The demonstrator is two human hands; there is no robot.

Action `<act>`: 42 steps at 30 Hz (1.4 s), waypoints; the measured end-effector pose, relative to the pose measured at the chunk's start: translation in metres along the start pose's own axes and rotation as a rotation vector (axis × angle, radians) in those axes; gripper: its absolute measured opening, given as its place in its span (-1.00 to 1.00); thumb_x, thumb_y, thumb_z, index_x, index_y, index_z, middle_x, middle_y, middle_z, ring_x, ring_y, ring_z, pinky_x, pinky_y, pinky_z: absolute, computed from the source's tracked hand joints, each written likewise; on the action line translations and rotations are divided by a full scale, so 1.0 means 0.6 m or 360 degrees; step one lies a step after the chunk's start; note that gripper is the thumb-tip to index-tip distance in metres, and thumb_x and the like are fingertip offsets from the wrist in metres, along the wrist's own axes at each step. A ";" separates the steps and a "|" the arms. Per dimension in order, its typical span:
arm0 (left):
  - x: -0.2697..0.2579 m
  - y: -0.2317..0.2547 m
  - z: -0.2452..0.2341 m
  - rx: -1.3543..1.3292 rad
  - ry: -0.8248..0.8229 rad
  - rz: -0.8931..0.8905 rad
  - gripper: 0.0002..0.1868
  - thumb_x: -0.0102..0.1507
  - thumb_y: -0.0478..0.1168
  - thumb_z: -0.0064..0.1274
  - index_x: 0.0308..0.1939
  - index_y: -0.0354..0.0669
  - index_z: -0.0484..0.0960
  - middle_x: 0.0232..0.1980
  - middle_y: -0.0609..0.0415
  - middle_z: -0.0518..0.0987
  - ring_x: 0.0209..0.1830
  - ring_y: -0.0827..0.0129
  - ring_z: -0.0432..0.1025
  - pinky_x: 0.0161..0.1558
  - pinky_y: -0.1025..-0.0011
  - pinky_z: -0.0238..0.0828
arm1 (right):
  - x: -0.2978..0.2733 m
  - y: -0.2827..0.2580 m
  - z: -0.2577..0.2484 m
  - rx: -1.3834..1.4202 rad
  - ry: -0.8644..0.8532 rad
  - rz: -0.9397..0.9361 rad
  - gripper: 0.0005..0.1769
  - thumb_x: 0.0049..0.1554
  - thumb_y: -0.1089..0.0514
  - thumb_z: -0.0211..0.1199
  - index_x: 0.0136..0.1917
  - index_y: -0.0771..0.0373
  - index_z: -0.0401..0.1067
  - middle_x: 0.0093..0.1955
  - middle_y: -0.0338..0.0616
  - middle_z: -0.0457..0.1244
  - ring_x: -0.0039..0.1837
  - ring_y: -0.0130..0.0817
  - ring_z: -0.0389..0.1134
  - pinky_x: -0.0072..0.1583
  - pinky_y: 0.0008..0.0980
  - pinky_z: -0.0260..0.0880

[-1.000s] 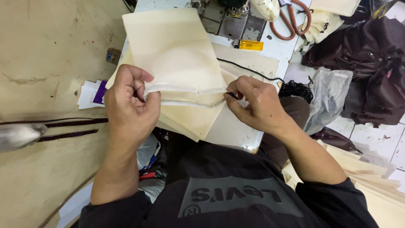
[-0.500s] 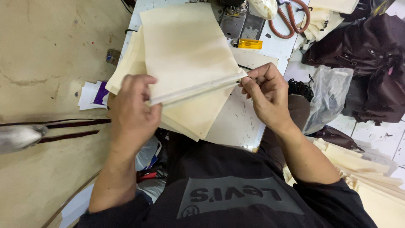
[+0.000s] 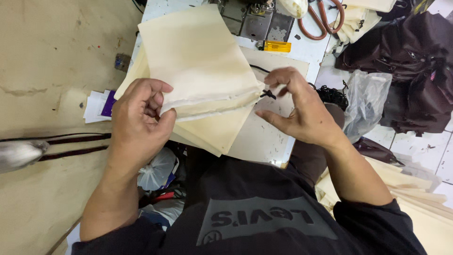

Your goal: The person threads a black cord through the opening of a white fabric bag and attaches a plastic toggle. They use a lighter to melt the ends of the cord and trim them with scissors.

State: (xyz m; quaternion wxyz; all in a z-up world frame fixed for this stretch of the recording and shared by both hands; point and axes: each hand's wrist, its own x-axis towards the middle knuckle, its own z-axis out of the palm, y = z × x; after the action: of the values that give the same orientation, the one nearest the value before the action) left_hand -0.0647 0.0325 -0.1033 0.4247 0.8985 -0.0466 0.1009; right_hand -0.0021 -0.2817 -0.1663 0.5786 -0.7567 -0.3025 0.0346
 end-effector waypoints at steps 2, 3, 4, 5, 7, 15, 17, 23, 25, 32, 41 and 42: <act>0.004 0.003 -0.001 -0.0038 -0.0035 0.0007 -0.69 0.07 -0.59 0.05 -0.09 -0.43 0.61 -0.41 -0.10 0.35 -0.61 0.25 0.38 -0.51 0.39 0.42 | 0.004 0.001 0.003 -0.0453 0.0006 -0.0464 -0.49 0.06 0.28 0.51 0.22 0.32 0.37 0.26 0.21 0.20 0.23 0.21 0.33 0.12 0.00 0.44; 0.005 0.007 0.001 -0.0037 -0.0037 0.0009 -0.69 0.07 -0.59 0.05 -0.09 -0.43 0.61 -0.41 -0.10 0.35 -0.61 0.25 0.38 -0.51 0.39 0.42 | 0.005 0.009 0.011 -0.0453 0.0008 -0.0464 -0.49 0.06 0.28 0.51 0.22 0.32 0.37 0.26 0.21 0.20 0.23 0.21 0.33 0.12 0.00 0.44; 0.007 0.011 0.002 -0.0089 -0.0047 -0.0013 -0.69 0.08 -0.59 0.04 -0.09 -0.45 0.57 -0.42 -0.11 0.35 -0.62 0.27 0.37 -0.54 0.37 0.42 | 0.007 0.017 0.019 -0.0728 0.0021 -0.0643 -0.69 0.16 0.16 0.42 0.15 0.19 0.45 0.26 0.14 0.22 0.23 0.15 0.33 0.15 -0.04 0.41; 0.008 0.016 0.002 -0.0138 -0.0059 -0.0038 -0.69 0.08 -0.60 0.02 -0.09 -0.47 0.53 -0.44 -0.13 0.35 -0.63 0.29 0.36 -0.56 0.36 0.41 | 0.008 0.024 0.029 -0.1001 0.0035 -0.0820 -0.85 0.26 0.05 0.33 0.08 0.06 0.52 0.26 0.06 0.24 0.24 0.10 0.32 0.18 -0.08 0.39; 0.011 0.039 -0.005 -0.0040 -0.0107 -0.0153 -0.72 0.11 -0.52 0.00 -0.10 -0.33 0.47 -0.42 0.03 0.32 -0.56 0.41 0.25 -0.52 0.47 0.28 | 0.016 0.019 0.020 -0.1274 -0.0075 -0.0898 -0.89 0.29 0.06 0.32 0.08 0.04 0.50 0.24 -0.02 0.24 0.23 -0.02 0.31 0.13 -0.17 0.34; 0.027 0.054 -0.050 0.0629 -0.0509 0.0151 -0.83 0.27 -0.38 0.05 -0.11 -0.22 0.41 -0.15 -0.01 0.43 -0.39 0.16 0.38 -0.40 0.15 0.28 | 0.020 -0.006 -0.028 -0.0903 -0.0244 -0.0719 -0.87 0.32 0.29 0.18 0.03 0.46 0.38 -0.07 0.08 0.31 -0.06 -0.03 0.38 0.03 -0.16 0.47; 0.019 0.066 -0.050 0.0894 -0.1063 0.0685 -0.61 0.15 -0.67 -0.08 -0.02 -0.31 0.27 -0.03 -0.15 0.39 -0.60 0.32 0.22 -0.80 0.42 0.14 | 0.016 -0.007 -0.040 -0.0687 -0.0374 -0.0790 -0.79 0.34 0.48 -0.01 0.19 0.30 0.17 0.02 0.04 0.25 -0.05 -0.09 0.35 -0.04 -0.19 0.42; 0.036 0.114 -0.055 0.1113 -0.1676 0.0826 -0.64 0.39 -0.58 -0.17 0.11 -0.04 0.25 -0.42 0.11 0.37 -0.72 0.40 0.33 -0.81 0.44 0.50 | 0.004 -0.037 -0.063 -0.1183 -0.0594 -0.0845 -0.54 0.17 0.58 0.18 0.30 0.33 0.36 0.18 0.15 0.20 0.04 -0.05 0.30 -0.02 -0.16 0.47; 0.044 0.131 -0.058 0.1256 -0.1733 0.0824 -0.59 0.38 -0.56 -0.13 0.18 -0.04 0.25 -0.42 0.04 0.45 -0.73 0.37 0.43 -0.78 0.39 0.58 | -0.001 -0.048 -0.076 -0.1285 -0.0617 -0.0875 -0.74 0.21 0.45 0.22 0.17 0.33 0.40 0.16 0.09 0.20 0.00 -0.12 0.28 -0.03 -0.21 0.45; 0.035 0.128 -0.064 0.1654 -0.1537 0.1188 -0.37 0.15 -0.44 0.01 0.25 0.13 0.23 -0.45 0.02 0.47 -0.82 0.22 0.53 -0.80 0.23 0.46 | -0.004 -0.073 -0.129 -0.1434 -0.0457 -0.1075 -0.91 0.23 0.30 0.20 -0.04 0.19 0.51 0.12 -0.02 0.32 0.00 -0.17 0.35 0.01 -0.21 0.40; 0.095 0.129 -0.106 0.1131 -0.0843 0.1358 -0.70 0.33 0.03 0.18 -0.30 -0.08 0.57 0.29 -0.05 0.52 0.32 0.04 0.50 -0.10 0.23 0.60 | -0.021 -0.116 -0.161 -0.1341 -0.0307 -0.1245 -0.72 0.22 -0.14 0.37 -0.14 0.09 0.57 0.06 -0.08 0.45 0.03 -0.23 0.43 0.05 -0.28 0.47; 0.095 0.145 -0.101 0.1129 -0.0851 0.1368 -0.70 0.33 0.03 0.18 -0.30 -0.08 0.57 0.29 -0.05 0.52 0.32 0.04 0.50 -0.10 0.23 0.60 | -0.018 -0.130 -0.164 -0.1344 -0.0299 -0.1236 -0.72 0.22 -0.14 0.37 -0.14 0.09 0.57 0.06 -0.08 0.45 0.03 -0.23 0.43 0.05 -0.28 0.47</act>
State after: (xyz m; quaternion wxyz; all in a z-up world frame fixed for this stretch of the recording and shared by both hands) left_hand -0.0326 0.0240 0.0123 -0.0049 0.8800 -0.4729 0.0436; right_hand -0.0038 -0.3595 -0.0672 0.1677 -0.7492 -0.5954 -0.2368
